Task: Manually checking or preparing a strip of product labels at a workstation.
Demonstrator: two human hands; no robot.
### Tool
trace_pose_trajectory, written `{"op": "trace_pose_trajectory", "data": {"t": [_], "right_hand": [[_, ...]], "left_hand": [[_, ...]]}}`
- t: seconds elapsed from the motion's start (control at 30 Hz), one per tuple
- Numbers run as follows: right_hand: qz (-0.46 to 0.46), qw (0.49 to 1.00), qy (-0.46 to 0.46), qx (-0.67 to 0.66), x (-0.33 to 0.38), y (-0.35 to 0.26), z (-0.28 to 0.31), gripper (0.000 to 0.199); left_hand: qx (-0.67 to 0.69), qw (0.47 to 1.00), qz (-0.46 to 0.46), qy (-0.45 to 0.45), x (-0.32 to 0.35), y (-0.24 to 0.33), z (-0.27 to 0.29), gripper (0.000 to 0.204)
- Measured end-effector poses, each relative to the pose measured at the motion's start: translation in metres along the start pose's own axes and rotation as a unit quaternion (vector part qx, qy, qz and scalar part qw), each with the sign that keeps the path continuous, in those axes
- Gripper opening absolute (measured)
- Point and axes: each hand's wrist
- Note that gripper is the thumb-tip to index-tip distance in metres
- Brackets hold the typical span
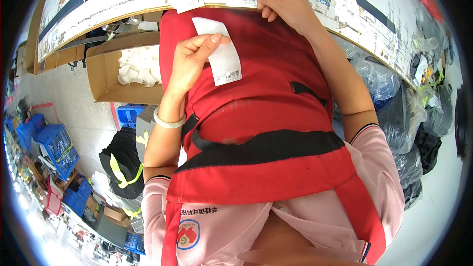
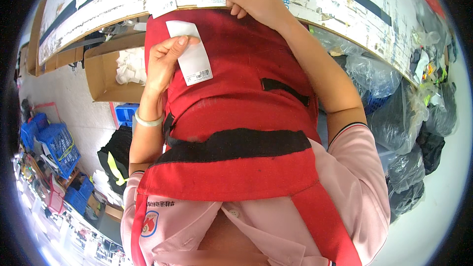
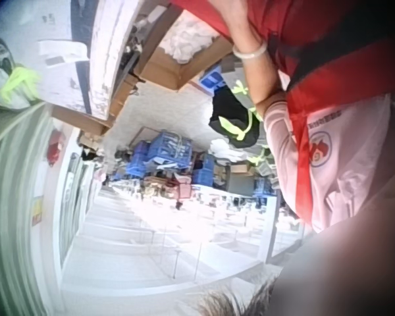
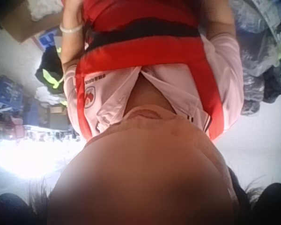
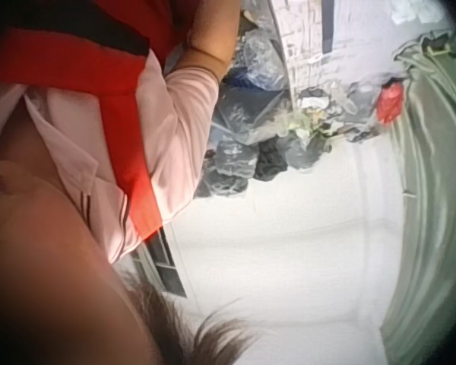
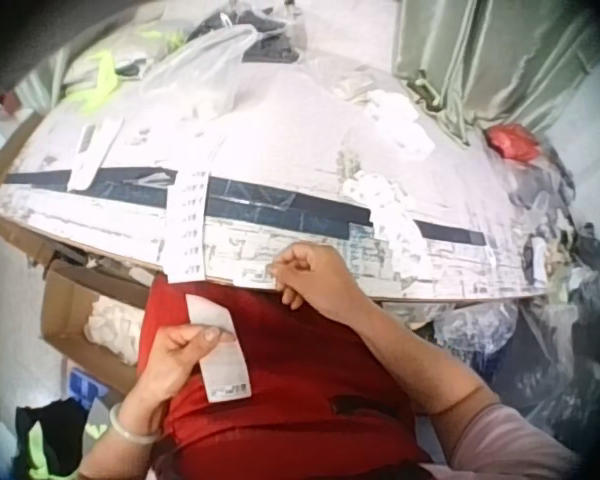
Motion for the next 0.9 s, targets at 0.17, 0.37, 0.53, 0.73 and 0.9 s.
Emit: {"op": "trace_pose_trajectory", "data": {"t": [0.17,0.37,0.53,0.73,0.9], "right_hand": [[0.012,0.999,0.032,-0.039,0.024,-0.010,0.025,0.019],[-0.027,0.963,0.268,0.024,0.055,0.022,0.126,0.013],[-0.062,0.852,0.337,0.396,0.063,0.071,0.173,0.029],[0.013,0.974,0.180,0.140,0.063,0.015,0.074,0.030],[-0.063,0.975,-0.210,-0.019,0.072,-0.012,-0.010,0.020]], "left_hand": [[0.030,0.999,0.025,0.012,-0.002,0.000,-0.002,0.023],[0.041,0.999,-0.014,-0.026,0.006,0.007,0.003,0.028],[0.050,0.998,0.027,-0.037,0.007,0.014,-0.015,0.028],[0.002,1.000,0.027,-0.013,0.009,0.012,-0.021,0.020],[0.071,0.997,0.024,0.005,0.005,0.008,-0.024,0.020]]}}
Point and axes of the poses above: each hand's wrist, its own x-axis away from the middle knuckle, its own z-axis out of the back of the hand, y = z × x, and after that the axes turned 7 degrees about y, right-handed
